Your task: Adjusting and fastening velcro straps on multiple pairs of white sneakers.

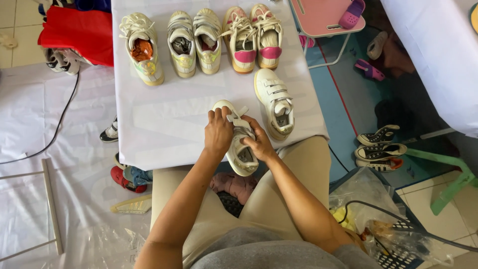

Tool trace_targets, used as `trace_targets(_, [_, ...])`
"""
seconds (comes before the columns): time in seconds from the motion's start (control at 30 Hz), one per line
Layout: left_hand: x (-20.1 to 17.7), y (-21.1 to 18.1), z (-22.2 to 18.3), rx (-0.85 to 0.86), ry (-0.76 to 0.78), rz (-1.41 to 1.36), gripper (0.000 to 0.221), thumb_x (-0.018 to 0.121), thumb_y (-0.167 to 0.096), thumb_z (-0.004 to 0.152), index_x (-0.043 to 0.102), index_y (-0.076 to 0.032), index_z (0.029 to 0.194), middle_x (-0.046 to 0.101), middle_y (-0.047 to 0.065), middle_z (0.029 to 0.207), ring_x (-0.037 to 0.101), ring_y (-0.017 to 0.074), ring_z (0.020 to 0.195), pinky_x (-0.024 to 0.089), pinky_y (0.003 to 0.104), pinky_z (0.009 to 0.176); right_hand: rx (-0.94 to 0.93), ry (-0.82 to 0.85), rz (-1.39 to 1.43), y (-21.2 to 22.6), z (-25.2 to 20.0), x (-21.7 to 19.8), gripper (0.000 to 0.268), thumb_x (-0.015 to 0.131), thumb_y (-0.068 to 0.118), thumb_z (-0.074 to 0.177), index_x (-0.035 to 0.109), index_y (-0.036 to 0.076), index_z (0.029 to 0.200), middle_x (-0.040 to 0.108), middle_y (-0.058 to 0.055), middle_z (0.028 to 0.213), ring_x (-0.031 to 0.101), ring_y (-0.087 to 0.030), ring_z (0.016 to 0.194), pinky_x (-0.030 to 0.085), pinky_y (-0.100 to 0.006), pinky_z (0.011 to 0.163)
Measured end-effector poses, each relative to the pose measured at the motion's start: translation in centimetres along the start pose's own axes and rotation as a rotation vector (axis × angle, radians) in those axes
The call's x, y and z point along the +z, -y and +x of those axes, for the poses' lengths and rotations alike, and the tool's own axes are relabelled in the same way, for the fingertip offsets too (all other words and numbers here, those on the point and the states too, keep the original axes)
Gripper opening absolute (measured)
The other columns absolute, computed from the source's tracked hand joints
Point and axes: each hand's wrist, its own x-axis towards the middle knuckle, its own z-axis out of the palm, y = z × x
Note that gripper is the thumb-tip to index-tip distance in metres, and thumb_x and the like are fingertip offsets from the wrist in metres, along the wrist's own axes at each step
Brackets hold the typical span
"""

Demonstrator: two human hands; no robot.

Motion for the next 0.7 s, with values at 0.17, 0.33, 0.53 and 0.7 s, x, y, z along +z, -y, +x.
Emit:
trace_targets(0.17, [-1.7,-0.1,-0.8,-0.133,-0.003,-0.316,0.033,0.066,-0.018,0.088,0.045,-0.016,0.114,0.051,0.004,0.099,0.051,0.0282,0.109,0.062,0.05,0.073,-0.042,0.034,0.01,0.8,0.2,0.1,0.054,0.071,0.006,0.078,0.058,0.006,0.13,0.049,-0.02,0.145,0.045,-0.032,0.136,0.035,-0.053,0.113])
trace_targets(0.33, [-4.5,-0.3,-1.7,-0.223,-0.096,-0.517,0.028,0.063,-0.016,0.092,0.047,-0.017,0.115,0.055,0.004,0.099,0.055,0.0284,0.107,0.06,0.05,0.076,-0.06,0.053,0.031,1.0,0.7,0.3,0.054,0.075,0.01,0.077,0.06,0.004,0.129,0.045,-0.02,0.147,0.045,-0.031,0.135,0.035,-0.054,0.112])
trace_targets(0.53, [-4.5,-0.3,-1.9,-0.228,-0.151,-0.527,0.022,0.06,-0.012,0.094,0.049,-0.02,0.112,0.055,0.002,0.096,0.057,0.0278,0.104,0.058,0.048,0.078,-0.071,0.061,0.018,0.6,0.6,0.1,0.055,0.074,0.009,0.077,0.06,0.002,0.129,0.044,-0.021,0.147,0.044,-0.032,0.136,0.034,-0.055,0.112])
trace_targets(0.7, [-3.0,-0.4,-1.1,-0.168,-0.134,-0.324,0.022,0.063,-0.013,0.092,0.05,-0.021,0.108,0.053,-0.002,0.093,0.057,0.022,0.103,0.059,0.041,0.074,-0.044,0.033,0.033,-0.3,0.3,-0.2,0.056,0.071,0.007,0.077,0.058,0.003,0.131,0.047,-0.02,0.145,0.043,-0.031,0.137,0.031,-0.053,0.115])
